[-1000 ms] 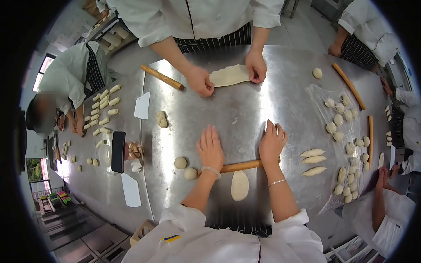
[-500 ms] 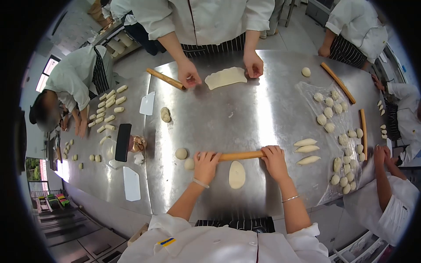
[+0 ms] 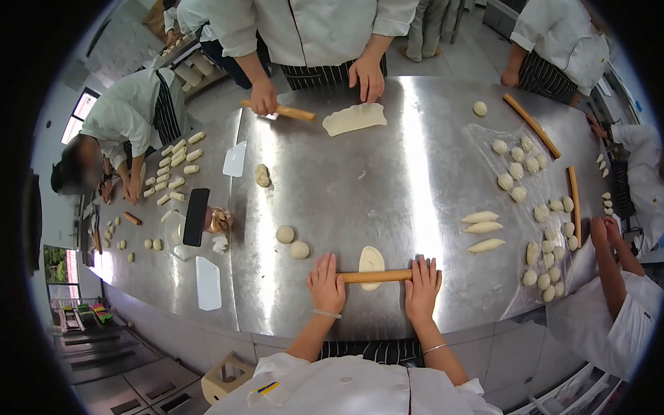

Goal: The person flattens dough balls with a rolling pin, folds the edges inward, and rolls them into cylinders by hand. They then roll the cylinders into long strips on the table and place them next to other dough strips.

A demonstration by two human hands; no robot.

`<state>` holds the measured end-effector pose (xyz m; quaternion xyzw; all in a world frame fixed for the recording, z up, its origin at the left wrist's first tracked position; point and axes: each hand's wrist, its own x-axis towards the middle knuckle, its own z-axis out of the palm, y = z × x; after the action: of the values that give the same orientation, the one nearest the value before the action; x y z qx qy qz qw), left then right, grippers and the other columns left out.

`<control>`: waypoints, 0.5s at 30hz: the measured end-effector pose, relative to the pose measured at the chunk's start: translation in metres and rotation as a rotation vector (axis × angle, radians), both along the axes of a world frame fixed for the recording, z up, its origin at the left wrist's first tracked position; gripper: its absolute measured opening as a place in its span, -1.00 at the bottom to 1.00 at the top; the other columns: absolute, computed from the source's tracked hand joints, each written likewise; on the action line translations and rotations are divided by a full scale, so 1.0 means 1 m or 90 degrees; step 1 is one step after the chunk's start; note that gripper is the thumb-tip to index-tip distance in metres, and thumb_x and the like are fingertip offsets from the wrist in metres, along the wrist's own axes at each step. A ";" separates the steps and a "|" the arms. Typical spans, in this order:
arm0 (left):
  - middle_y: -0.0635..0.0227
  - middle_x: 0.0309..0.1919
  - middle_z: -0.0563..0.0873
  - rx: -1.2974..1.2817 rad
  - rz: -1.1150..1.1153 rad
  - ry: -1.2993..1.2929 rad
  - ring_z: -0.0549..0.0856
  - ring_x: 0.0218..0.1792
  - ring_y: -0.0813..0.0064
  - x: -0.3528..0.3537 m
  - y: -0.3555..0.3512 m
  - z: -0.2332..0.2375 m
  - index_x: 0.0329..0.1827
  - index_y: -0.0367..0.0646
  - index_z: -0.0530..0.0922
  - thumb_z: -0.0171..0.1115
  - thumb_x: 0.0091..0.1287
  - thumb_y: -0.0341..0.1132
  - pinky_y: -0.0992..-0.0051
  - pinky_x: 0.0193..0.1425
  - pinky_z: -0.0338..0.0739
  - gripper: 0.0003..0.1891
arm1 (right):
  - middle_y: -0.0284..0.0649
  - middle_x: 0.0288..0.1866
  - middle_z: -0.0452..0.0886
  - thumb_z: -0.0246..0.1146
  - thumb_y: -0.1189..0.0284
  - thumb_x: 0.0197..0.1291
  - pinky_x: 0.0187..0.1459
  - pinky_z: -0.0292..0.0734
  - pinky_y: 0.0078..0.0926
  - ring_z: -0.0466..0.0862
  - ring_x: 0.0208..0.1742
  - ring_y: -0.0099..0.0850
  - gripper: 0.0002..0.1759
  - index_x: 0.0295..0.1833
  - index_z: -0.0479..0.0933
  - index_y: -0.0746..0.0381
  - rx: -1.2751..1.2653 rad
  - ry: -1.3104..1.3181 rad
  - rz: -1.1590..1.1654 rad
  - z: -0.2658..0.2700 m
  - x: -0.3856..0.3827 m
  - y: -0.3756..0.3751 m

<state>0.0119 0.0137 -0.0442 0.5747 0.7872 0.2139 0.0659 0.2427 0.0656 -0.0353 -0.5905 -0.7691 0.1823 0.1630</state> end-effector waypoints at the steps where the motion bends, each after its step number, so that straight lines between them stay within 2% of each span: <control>1: 0.30 0.45 0.37 -0.024 0.016 0.056 0.31 0.44 0.17 0.002 0.006 -0.001 0.44 -0.06 0.37 0.10 0.31 -0.21 0.01 0.47 0.08 -0.42 | -0.06 0.55 0.20 0.10 0.33 0.31 0.52 -0.16 0.06 0.02 0.59 0.04 -0.42 0.41 0.32 0.29 0.008 -0.012 -0.018 -0.004 -0.005 0.003; 4: 0.21 0.47 0.33 -0.035 -0.019 0.098 0.20 0.51 0.06 -0.006 0.033 0.009 0.46 -0.08 0.34 0.02 0.30 -0.24 -0.13 0.53 -0.07 -0.41 | -0.03 0.58 0.12 0.15 0.22 0.29 0.52 -0.19 0.11 -0.01 0.60 0.06 -0.31 0.47 0.25 0.27 0.025 -0.058 -0.053 -0.007 -0.020 0.017; 9: 0.22 0.51 0.25 -0.090 -0.051 0.137 0.16 0.53 0.05 -0.022 0.087 0.017 0.50 -0.07 0.26 0.04 0.25 -0.27 -0.20 0.53 -0.13 -0.33 | -0.03 0.58 0.12 0.22 0.05 0.21 0.50 -0.17 0.19 -0.01 0.60 0.04 -0.21 0.48 0.26 0.20 0.040 -0.165 -0.042 0.007 -0.040 0.073; 13: 0.22 0.54 0.20 -0.094 -0.039 0.112 0.12 0.55 0.08 -0.032 0.130 0.023 0.53 -0.08 0.21 0.03 0.30 -0.26 -0.17 0.55 -0.15 -0.34 | -0.05 0.59 0.11 0.15 0.09 0.27 0.45 -0.11 0.27 0.05 0.59 0.01 -0.28 0.50 0.26 0.10 0.059 -0.245 -0.023 0.007 -0.055 0.118; 15: 0.26 0.54 0.19 -0.069 -0.029 0.102 0.12 0.55 0.12 -0.040 0.153 0.018 0.53 -0.06 0.20 0.05 0.36 -0.22 -0.13 0.56 -0.10 -0.36 | -0.05 0.60 0.09 0.12 0.13 0.29 0.45 -0.09 0.27 0.06 0.59 0.00 -0.29 0.52 0.22 0.09 0.050 -0.223 -0.028 0.006 -0.063 0.146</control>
<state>-0.0278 0.1665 -0.0265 0.6031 0.7871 0.1232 0.0385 0.1794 0.2115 -0.0290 -0.6233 -0.7790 0.0429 0.0533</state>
